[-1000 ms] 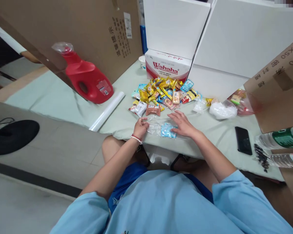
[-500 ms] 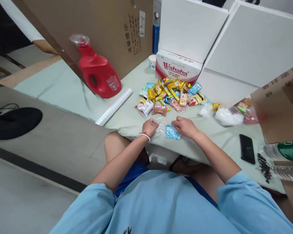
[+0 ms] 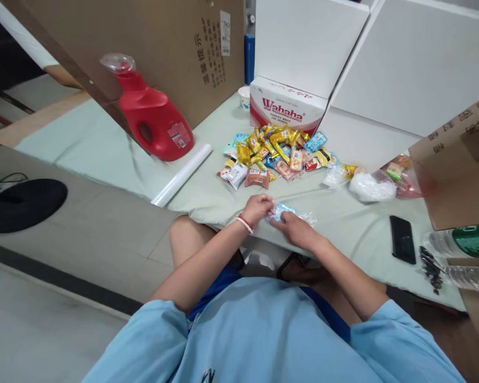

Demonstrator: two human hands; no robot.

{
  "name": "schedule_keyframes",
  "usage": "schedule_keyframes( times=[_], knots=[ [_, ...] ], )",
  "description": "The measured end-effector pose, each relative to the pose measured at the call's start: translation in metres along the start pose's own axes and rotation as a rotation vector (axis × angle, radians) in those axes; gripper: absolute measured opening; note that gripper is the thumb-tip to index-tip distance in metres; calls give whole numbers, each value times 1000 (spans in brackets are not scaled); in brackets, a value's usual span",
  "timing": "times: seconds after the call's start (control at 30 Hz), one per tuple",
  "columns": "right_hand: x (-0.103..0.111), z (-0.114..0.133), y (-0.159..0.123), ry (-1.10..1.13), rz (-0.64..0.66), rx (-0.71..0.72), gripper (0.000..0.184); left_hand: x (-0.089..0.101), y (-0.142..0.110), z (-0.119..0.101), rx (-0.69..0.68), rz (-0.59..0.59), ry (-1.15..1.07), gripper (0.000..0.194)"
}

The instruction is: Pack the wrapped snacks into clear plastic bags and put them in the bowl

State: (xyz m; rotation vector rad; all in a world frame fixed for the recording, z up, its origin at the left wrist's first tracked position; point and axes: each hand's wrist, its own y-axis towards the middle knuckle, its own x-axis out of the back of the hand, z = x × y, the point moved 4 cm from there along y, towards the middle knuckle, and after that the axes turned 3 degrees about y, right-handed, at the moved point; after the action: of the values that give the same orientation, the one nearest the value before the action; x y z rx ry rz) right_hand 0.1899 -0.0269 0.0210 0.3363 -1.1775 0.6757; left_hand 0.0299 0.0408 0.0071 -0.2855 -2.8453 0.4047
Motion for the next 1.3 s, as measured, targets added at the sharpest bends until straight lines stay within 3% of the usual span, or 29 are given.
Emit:
schedule_keyframes(
  times=[0.17,0.27,0.33,0.4,0.5,0.6,0.77,0.87,0.93,1.0,1.07,1.17,1.3],
  knots=[
    [4,-8,-26,274,-134,30,28,-35,-10,-3,-125,70,140,25],
    [2,-30,-48,367,-327,-284,35,-41,-15,-5,-246,86,320,31],
    [0,-43,-61,239,-476,-535,34,-45,-20,-9,-332,95,518,31],
    [-1,-49,-68,74,-525,-666,38,-49,-26,-12,-384,63,720,30],
    [2,-51,-69,-14,-491,-677,24,-55,-37,-16,-414,8,970,30],
    [13,-53,-61,95,-494,-634,15,-61,-45,-19,-437,16,1119,31],
    [16,-47,-9,486,-440,-514,18,-62,-44,-15,-442,20,1002,30],
    [5,-43,20,540,-471,-472,21,-46,-34,-7,-409,31,864,32],
    [-4,-44,28,546,-496,-467,24,-27,-27,-1,-345,-42,696,40],
    [-12,-46,29,570,-513,-464,27,-9,-22,5,-256,-187,569,38],
    [-17,-47,26,617,-512,-470,29,-2,-20,7,-203,-269,612,31],
    [-19,-43,19,692,-493,-495,32,-13,-23,2,-209,-217,732,29],
    [-12,-30,1,879,-516,-477,47,-31,-43,-16,-304,-267,603,29]
  ],
)
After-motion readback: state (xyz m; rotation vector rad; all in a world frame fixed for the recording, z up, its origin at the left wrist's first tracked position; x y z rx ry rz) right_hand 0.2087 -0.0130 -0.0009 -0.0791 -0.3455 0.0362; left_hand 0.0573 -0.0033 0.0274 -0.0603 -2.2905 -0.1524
